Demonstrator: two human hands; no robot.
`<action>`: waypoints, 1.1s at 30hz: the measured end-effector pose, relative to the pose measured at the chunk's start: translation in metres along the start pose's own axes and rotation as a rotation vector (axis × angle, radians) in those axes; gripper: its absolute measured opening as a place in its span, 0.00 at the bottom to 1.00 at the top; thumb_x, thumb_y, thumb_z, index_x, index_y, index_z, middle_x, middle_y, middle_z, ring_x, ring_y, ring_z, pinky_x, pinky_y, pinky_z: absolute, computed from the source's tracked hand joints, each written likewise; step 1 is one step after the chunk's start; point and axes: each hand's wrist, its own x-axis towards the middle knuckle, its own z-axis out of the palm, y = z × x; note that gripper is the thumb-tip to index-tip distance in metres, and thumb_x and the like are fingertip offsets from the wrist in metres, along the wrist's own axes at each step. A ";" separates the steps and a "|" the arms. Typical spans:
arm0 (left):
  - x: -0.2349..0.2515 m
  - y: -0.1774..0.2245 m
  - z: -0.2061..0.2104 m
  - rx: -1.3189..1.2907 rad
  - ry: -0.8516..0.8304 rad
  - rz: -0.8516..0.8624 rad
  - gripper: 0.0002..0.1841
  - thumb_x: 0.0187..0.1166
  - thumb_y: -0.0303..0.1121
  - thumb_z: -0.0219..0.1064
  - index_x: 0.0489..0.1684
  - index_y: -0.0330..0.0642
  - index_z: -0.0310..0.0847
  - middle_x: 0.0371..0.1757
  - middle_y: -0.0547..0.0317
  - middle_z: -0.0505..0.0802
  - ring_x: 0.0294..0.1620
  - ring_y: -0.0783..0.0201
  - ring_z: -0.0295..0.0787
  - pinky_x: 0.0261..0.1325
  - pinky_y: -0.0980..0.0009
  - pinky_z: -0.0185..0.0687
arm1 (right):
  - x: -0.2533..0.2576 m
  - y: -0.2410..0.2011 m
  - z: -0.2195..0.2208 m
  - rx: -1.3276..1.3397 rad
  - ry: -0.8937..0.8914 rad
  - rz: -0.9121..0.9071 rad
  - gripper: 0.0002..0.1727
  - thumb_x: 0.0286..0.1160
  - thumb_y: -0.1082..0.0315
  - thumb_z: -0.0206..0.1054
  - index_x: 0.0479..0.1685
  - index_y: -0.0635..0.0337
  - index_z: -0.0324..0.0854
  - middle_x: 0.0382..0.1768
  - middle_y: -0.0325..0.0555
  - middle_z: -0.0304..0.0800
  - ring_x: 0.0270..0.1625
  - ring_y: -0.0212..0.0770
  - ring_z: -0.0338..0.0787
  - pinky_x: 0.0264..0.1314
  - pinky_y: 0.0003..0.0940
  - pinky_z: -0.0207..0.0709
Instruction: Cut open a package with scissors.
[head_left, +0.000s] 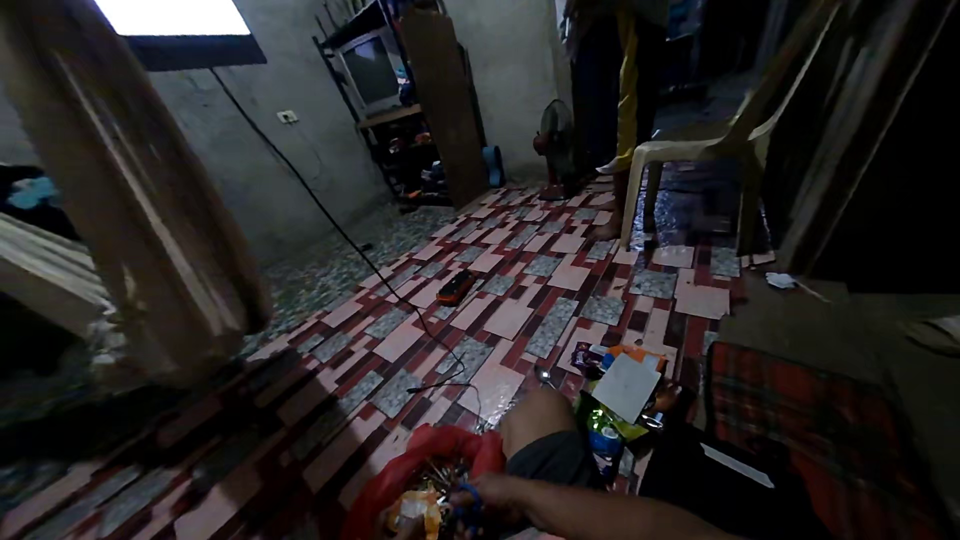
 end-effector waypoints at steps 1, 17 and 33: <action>0.001 -0.002 -0.001 -0.004 -0.001 0.006 0.30 0.70 0.30 0.75 0.70 0.21 0.72 0.58 0.29 0.87 0.57 0.46 0.88 0.63 0.49 0.83 | 0.000 0.000 0.000 -0.016 -0.002 -0.011 0.24 0.92 0.48 0.52 0.64 0.60 0.75 0.40 0.40 0.86 0.36 0.32 0.85 0.40 0.30 0.80; -0.006 0.021 0.002 -0.059 0.042 -0.033 0.23 0.76 0.37 0.74 0.65 0.30 0.82 0.57 0.41 0.91 0.59 0.56 0.90 0.68 0.58 0.84 | -0.019 -0.005 0.000 -0.125 0.054 -0.045 0.20 0.90 0.58 0.56 0.67 0.66 0.76 0.42 0.47 0.92 0.42 0.37 0.92 0.48 0.35 0.88; -0.004 0.018 0.004 -0.065 -0.010 -0.078 0.25 0.73 0.38 0.77 0.63 0.30 0.82 0.58 0.40 0.90 0.61 0.53 0.88 0.70 0.55 0.80 | -0.024 -0.005 0.001 -0.363 0.091 -0.167 0.17 0.83 0.61 0.64 0.56 0.67 0.81 0.34 0.41 0.90 0.28 0.29 0.85 0.32 0.25 0.80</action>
